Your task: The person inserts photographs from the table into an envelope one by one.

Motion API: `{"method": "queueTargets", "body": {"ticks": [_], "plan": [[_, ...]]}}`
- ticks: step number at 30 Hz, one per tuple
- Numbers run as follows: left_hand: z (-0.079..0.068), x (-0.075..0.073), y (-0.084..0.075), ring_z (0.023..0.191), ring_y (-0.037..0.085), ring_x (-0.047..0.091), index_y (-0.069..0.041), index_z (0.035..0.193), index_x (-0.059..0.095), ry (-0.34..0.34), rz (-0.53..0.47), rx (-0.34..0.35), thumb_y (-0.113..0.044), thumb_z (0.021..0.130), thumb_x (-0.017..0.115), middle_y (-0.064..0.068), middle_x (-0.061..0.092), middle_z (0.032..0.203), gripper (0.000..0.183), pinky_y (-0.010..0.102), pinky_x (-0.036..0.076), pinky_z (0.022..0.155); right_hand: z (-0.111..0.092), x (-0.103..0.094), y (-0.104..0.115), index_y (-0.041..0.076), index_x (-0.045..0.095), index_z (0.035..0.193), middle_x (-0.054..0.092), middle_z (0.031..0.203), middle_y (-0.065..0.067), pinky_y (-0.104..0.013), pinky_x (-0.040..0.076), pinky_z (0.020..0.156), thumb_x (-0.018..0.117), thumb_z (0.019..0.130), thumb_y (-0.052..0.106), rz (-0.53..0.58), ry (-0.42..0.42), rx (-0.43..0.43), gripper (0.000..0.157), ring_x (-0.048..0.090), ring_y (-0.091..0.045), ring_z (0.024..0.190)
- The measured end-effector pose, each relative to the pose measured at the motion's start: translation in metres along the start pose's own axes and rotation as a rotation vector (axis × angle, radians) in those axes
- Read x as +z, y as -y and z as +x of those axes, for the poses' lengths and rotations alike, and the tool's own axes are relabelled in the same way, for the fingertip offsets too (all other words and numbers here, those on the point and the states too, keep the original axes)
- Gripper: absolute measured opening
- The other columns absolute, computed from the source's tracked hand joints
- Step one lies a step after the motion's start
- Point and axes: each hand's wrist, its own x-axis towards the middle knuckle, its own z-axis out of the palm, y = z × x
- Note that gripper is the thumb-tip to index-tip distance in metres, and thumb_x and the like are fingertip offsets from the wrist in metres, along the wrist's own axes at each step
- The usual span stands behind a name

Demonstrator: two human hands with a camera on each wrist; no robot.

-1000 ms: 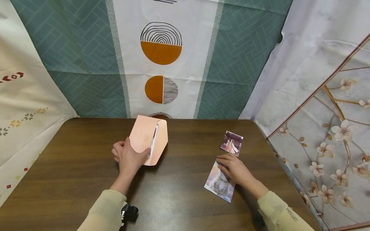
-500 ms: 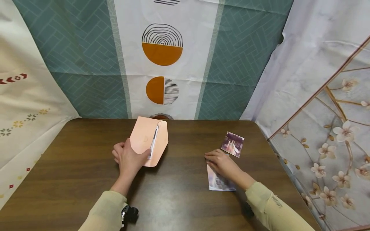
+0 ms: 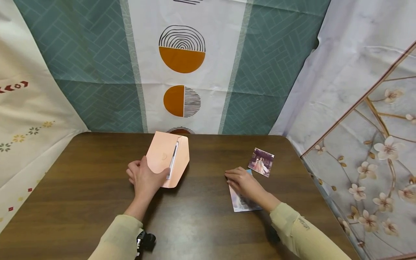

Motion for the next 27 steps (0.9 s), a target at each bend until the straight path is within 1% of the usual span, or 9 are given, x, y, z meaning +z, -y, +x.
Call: {"method": "queueTargets", "body": {"ticks": [5,10,14,17,19,22,24,27], "plan": [[-0.001,0.002,0.001,0.122,0.047,0.033,0.006,0.137,0.054,0.002,0.001,0.004,-0.030,0.075,0.092,0.027,0.040,0.127,0.081,0.063,0.030,0.098,0.006,0.005,0.004,-0.001,0.077,0.124,0.076,0.125,-0.013,-0.046,0.059,0.089,0.077,0.096,0.008,0.024,0.007,0.032,0.029,0.069,-0.028,0.110],[-0.002,0.002,0.000,0.123,0.047,0.033,0.006,0.138,0.054,0.003,0.004,0.003,-0.031,0.075,0.092,0.027,0.040,0.128,0.082,0.063,0.031,0.098,0.009,0.007,0.007,-0.001,0.077,0.124,0.076,0.124,-0.013,-0.047,0.058,0.090,0.078,0.095,0.008,0.029,0.003,0.038,0.030,0.069,-0.028,0.110],[-0.002,0.002,0.000,0.122,0.047,0.033,0.006,0.136,0.055,-0.001,0.006,0.009,-0.031,0.073,0.093,0.027,0.040,0.126,0.082,0.062,0.031,0.097,0.012,0.000,0.005,-0.003,0.076,0.124,0.076,0.125,-0.016,-0.049,0.058,0.090,0.080,0.093,0.007,0.054,-0.009,0.032,0.032,0.069,-0.031,0.111],[-0.001,0.002,-0.001,0.121,0.047,0.033,0.005,0.136,0.055,-0.006,0.006,0.013,-0.032,0.073,0.093,0.026,0.040,0.126,0.083,0.062,0.031,0.097,0.010,-0.011,0.001,-0.004,0.075,0.124,0.075,0.125,-0.018,-0.052,0.057,0.093,0.082,0.091,0.006,0.064,-0.011,0.052,0.035,0.069,-0.034,0.113],[-0.001,0.001,-0.002,0.122,0.047,0.033,0.006,0.137,0.054,-0.007,0.004,0.014,-0.032,0.073,0.093,0.026,0.039,0.126,0.084,0.062,0.030,0.097,0.006,-0.018,-0.003,-0.004,0.076,0.123,0.075,0.126,-0.018,-0.054,0.056,0.095,0.083,0.091,0.007,0.053,0.009,0.078,0.035,0.069,-0.036,0.115],[0.000,0.001,-0.002,0.122,0.047,0.033,0.006,0.138,0.054,-0.004,0.005,0.010,-0.032,0.073,0.093,0.026,0.039,0.127,0.084,0.062,0.030,0.099,-0.004,-0.026,-0.007,-0.002,0.077,0.123,0.075,0.126,-0.017,-0.056,0.054,0.098,0.083,0.091,0.011,0.022,0.066,0.116,0.034,0.070,-0.037,0.116],[0.000,0.001,-0.002,0.123,0.047,0.032,0.006,0.138,0.054,-0.001,0.006,0.009,-0.032,0.074,0.093,0.026,0.039,0.127,0.084,0.062,0.030,0.099,-0.011,-0.029,-0.009,-0.001,0.077,0.124,0.075,0.127,-0.017,-0.058,0.053,0.101,0.083,0.092,0.014,0.007,0.106,0.137,0.036,0.070,-0.038,0.118],[0.000,0.000,-0.003,0.122,0.047,0.033,0.006,0.138,0.054,0.001,0.011,0.011,-0.032,0.074,0.092,0.026,0.039,0.127,0.084,0.062,0.030,0.098,-0.018,-0.031,-0.010,0.000,0.076,0.127,0.074,0.130,-0.017,-0.063,0.047,0.108,0.082,0.093,0.020,0.003,0.139,0.163,0.040,0.068,-0.040,0.122]]}}
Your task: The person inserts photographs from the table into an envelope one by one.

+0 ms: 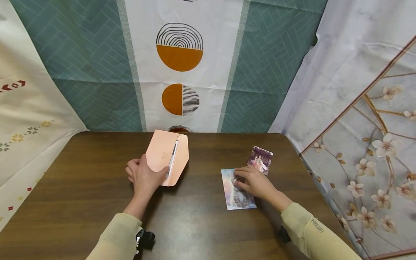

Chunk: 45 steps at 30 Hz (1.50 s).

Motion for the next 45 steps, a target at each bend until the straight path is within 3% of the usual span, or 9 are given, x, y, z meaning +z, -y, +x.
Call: {"method": "queueTargets", "body": {"ticks": [4,11,17,28,39,45], "plan": [[0.000,-0.001,-0.001,0.123,0.047,0.033,0.005,0.138,0.054,0.011,0.006,-0.001,-0.031,0.075,0.091,0.027,0.039,0.128,0.082,0.062,0.031,0.097,-0.003,0.002,0.000,0.000,0.075,0.130,0.073,0.132,-0.018,-0.066,0.044,0.110,0.082,0.094,0.023,-0.002,0.008,0.015,0.044,0.067,-0.042,0.125],[-0.001,0.000,-0.001,0.124,0.047,0.032,0.006,0.137,0.054,0.022,0.004,-0.005,-0.030,0.075,0.091,0.027,0.039,0.128,0.081,0.063,0.030,0.098,0.002,0.009,0.009,0.002,0.076,0.129,0.074,0.131,-0.015,-0.055,0.055,0.099,0.083,0.093,0.027,-0.041,-0.013,-0.002,0.044,0.069,-0.036,0.120],[0.001,0.001,-0.002,0.123,0.047,0.033,0.005,0.137,0.054,0.022,0.011,-0.002,-0.031,0.075,0.091,0.027,0.039,0.128,0.081,0.063,0.031,0.098,0.015,0.018,0.018,0.003,0.077,0.128,0.074,0.129,-0.013,-0.051,0.056,0.095,0.083,0.093,0.029,-0.043,-0.038,-0.034,0.044,0.069,-0.031,0.114],[0.002,-0.002,0.000,0.124,0.047,0.032,0.005,0.139,0.053,0.023,0.006,-0.006,-0.031,0.076,0.091,0.026,0.039,0.128,0.082,0.062,0.030,0.099,0.045,0.031,0.040,0.003,0.075,0.131,0.072,0.135,-0.013,-0.050,0.054,0.102,0.080,0.096,0.034,-0.013,0.012,-0.010,0.047,0.066,-0.031,0.121],[0.002,-0.003,-0.002,0.124,0.046,0.032,0.006,0.139,0.053,0.023,0.002,-0.009,-0.031,0.076,0.091,0.026,0.038,0.128,0.082,0.062,0.029,0.099,0.052,0.013,0.033,0.000,0.071,0.135,0.070,0.138,-0.017,-0.055,0.052,0.106,0.082,0.095,0.026,0.085,0.023,0.044,0.049,0.064,-0.036,0.125],[0.002,-0.003,-0.002,0.125,0.047,0.032,0.006,0.139,0.053,0.025,0.000,-0.011,-0.030,0.077,0.091,0.026,0.038,0.127,0.081,0.062,0.029,0.099,0.059,-0.003,0.016,-0.002,0.067,0.140,0.069,0.136,-0.019,-0.059,0.049,0.107,0.082,0.096,0.026,0.115,0.098,0.127,0.054,0.061,-0.041,0.127]]}}
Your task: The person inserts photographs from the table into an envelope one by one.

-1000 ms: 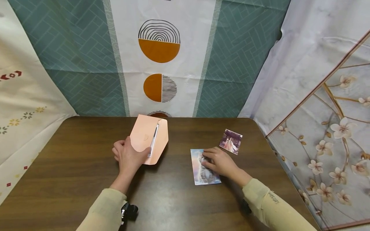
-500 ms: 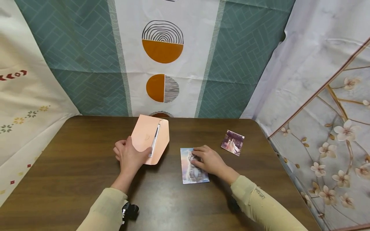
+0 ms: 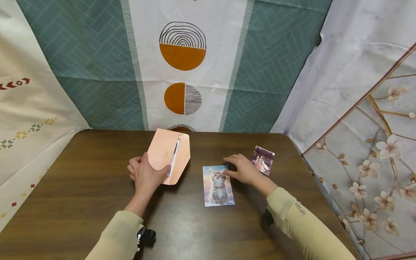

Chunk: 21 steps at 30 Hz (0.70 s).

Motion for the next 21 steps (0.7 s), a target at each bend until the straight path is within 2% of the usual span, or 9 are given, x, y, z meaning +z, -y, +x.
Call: {"method": "queueTargets", "body": {"ticks": [4,8,15,21], "plan": [[0.000,0.000,0.000,0.125,0.047,0.032,0.006,0.140,0.053,0.002,0.003,-0.001,-0.031,0.076,0.091,0.026,0.038,0.127,0.082,0.062,0.030,0.099,0.006,-0.006,-0.008,-0.002,0.067,0.139,0.069,0.129,-0.019,-0.060,0.050,0.106,0.083,0.094,0.029,0.022,0.033,0.047,0.058,0.062,-0.042,0.124],[-0.001,0.000,0.000,0.124,0.047,0.032,0.006,0.139,0.054,0.002,0.006,-0.002,-0.031,0.076,0.092,0.027,0.039,0.128,0.083,0.062,0.030,0.099,0.012,-0.006,-0.012,-0.002,0.069,0.133,0.068,0.122,-0.017,-0.057,0.052,0.103,0.085,0.092,0.029,0.038,0.041,0.067,0.054,0.064,-0.039,0.117],[-0.001,0.000,0.000,0.124,0.047,0.032,0.006,0.140,0.054,0.003,0.008,0.000,-0.031,0.076,0.092,0.027,0.039,0.128,0.083,0.062,0.030,0.098,0.023,-0.003,-0.012,0.001,0.072,0.122,0.069,0.113,-0.011,-0.053,0.054,0.099,0.089,0.088,0.034,0.055,0.088,0.075,0.050,0.066,-0.032,0.108],[0.000,0.001,0.000,0.124,0.047,0.033,0.006,0.137,0.055,-0.001,0.017,0.005,-0.031,0.076,0.092,0.027,0.039,0.127,0.080,0.062,0.030,0.098,0.029,-0.003,-0.012,0.003,0.070,0.113,0.067,0.106,-0.008,-0.050,0.054,0.096,0.092,0.085,0.031,0.046,0.123,0.059,0.045,0.066,-0.029,0.102]]}}
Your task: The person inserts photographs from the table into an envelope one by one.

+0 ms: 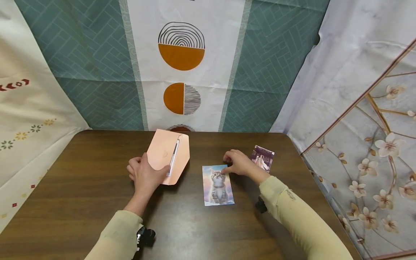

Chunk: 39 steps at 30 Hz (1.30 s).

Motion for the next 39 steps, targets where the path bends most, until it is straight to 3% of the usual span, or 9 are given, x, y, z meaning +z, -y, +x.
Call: {"method": "queueTargets", "body": {"ticks": [13,23,39], "plan": [[-0.001,-0.001,0.000,0.125,0.048,0.032,0.007,0.138,0.054,0.003,0.006,0.000,-0.031,0.076,0.093,0.028,0.039,0.129,0.083,0.063,0.031,0.099,0.009,0.000,0.001,0.004,0.069,0.102,0.069,0.095,-0.006,-0.044,0.056,0.087,0.093,0.083,0.024,-0.011,0.058,-0.016,0.036,0.066,-0.022,0.090],[-0.001,0.000,0.001,0.124,0.047,0.032,0.007,0.137,0.055,0.006,0.007,-0.003,-0.032,0.076,0.092,0.028,0.039,0.128,0.081,0.063,0.031,0.098,0.012,-0.003,0.005,0.006,0.069,0.100,0.070,0.094,-0.003,-0.041,0.056,0.086,0.091,0.087,0.024,0.006,0.128,0.029,0.031,0.066,-0.019,0.090],[-0.001,0.001,0.002,0.126,0.047,0.031,0.007,0.141,0.053,0.017,0.005,-0.015,-0.032,0.077,0.091,0.028,0.039,0.130,0.084,0.062,0.030,0.099,0.006,0.004,-0.003,0.009,0.062,0.097,0.066,0.090,-0.002,-0.035,0.051,0.081,0.088,0.089,0.016,0.179,0.089,0.028,0.028,0.059,-0.015,0.085]]}}
